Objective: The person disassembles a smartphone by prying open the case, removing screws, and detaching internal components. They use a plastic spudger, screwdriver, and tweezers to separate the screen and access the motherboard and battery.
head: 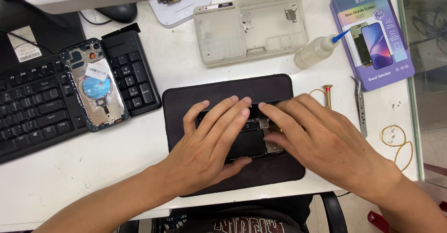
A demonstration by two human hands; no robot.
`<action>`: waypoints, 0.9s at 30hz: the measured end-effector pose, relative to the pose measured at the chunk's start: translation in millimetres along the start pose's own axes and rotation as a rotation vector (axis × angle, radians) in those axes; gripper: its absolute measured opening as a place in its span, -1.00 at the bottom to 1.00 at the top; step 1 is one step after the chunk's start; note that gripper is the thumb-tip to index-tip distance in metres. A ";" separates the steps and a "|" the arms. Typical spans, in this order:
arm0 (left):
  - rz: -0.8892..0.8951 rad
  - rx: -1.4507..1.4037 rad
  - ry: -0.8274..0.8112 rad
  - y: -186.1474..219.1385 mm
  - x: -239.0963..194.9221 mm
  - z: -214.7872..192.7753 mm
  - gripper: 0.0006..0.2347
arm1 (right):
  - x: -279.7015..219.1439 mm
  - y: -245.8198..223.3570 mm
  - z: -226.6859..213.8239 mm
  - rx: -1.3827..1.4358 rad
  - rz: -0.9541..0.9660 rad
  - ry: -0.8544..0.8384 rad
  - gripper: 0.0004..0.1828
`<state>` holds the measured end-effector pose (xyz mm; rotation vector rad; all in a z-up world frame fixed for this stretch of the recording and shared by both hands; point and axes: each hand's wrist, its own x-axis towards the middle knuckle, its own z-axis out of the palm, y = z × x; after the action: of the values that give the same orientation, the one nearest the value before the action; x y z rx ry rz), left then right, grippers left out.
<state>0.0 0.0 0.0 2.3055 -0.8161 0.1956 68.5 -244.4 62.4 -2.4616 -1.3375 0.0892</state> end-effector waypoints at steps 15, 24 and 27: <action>-0.084 0.017 0.085 4.4 7.5 8.0 -0.73 | -20.9 8.2 24.9 0.760 0.171 0.351 -0.41; -0.089 0.027 0.102 1.9 6.2 13.0 -0.84 | -9.5 4.7 26.0 0.668 0.166 0.302 -0.40; -0.083 0.035 0.094 1.0 5.2 11.7 -0.86 | -13.0 6.3 29.7 0.627 0.132 0.341 -0.41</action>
<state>2.6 -10.7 -6.5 2.3393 -0.6732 0.2811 60.0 -250.4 31.1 -1.9184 -0.8368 0.0966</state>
